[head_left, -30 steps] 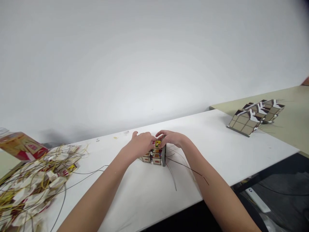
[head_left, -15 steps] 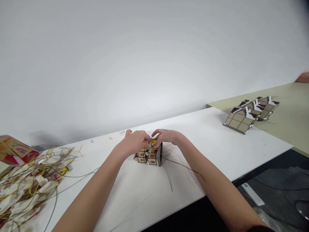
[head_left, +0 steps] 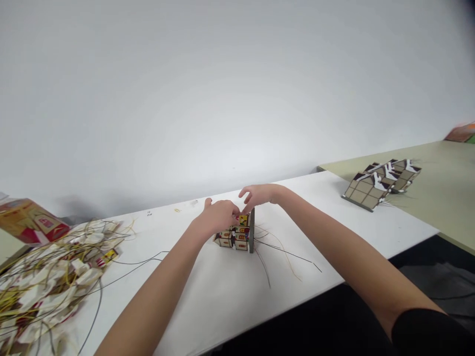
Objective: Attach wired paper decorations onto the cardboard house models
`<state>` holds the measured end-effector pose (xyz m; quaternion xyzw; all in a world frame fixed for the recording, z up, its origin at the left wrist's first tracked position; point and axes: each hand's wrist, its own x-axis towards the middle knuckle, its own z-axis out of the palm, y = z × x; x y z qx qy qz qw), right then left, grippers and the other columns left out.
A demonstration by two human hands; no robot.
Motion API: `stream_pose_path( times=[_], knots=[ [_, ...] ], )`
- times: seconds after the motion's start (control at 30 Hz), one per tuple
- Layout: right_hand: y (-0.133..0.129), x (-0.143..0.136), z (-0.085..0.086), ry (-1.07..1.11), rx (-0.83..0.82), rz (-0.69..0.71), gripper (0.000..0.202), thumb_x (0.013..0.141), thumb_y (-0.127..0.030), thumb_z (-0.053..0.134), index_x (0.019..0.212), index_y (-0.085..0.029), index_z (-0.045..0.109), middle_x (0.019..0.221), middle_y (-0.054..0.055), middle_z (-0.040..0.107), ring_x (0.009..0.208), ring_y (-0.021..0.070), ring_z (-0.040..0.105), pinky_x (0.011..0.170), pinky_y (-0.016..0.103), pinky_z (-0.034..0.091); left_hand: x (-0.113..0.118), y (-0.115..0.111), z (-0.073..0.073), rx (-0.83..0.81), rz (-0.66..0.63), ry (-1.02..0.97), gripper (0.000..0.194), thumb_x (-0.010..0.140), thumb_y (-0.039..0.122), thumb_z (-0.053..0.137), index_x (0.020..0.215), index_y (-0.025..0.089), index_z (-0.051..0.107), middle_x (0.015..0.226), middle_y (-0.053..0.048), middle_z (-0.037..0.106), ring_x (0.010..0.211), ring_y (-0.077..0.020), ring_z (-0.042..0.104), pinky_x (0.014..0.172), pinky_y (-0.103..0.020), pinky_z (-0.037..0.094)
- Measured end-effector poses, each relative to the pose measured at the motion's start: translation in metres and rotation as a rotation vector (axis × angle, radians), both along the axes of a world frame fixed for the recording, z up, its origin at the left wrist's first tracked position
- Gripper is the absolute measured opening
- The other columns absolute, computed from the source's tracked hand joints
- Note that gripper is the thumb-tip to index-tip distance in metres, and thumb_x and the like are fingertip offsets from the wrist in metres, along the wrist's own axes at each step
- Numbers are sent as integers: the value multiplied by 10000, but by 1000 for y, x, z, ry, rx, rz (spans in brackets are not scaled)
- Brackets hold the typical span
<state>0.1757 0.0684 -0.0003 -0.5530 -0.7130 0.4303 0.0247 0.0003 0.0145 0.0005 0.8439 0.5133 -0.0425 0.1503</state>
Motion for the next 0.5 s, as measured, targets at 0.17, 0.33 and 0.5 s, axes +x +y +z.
stream_pose_path(
  times=[0.17, 0.33, 0.5],
  knots=[
    [-14, 32, -12, 197, 75, -204, 716, 446, -442, 884, 1098, -266, 648, 1173, 90, 650, 1078, 319, 586, 975, 508, 406, -13, -4, 9, -18, -31, 1, 376, 780, 430, 537, 1117, 299, 644, 1134, -58, 632, 1075, -265, 553, 1065, -534, 208],
    [-48, 56, -58, 510, 110, -170, 749, 588, -418, 836, 1261, -283, 535, 1301, 94, 563, 1228, 279, 504, 985, 468, 450, -28, -1, 11, -61, 6, 134, 1041, 533, 572, 741, 1452, 329, 317, 1451, -98, 420, 1334, -386, 324, 1092, -582, 181],
    [-65, 45, -89, 685, 148, -87, 834, 635, -401, 821, 1349, -282, 408, 1407, 97, 460, 1342, 240, 392, 1080, 454, 377, -23, 5, -5, -62, -76, 148, 1075, 454, 432, 791, 1419, 299, 337, 1432, -109, 432, 1310, -370, 354, 1098, -632, 90]
  ],
)
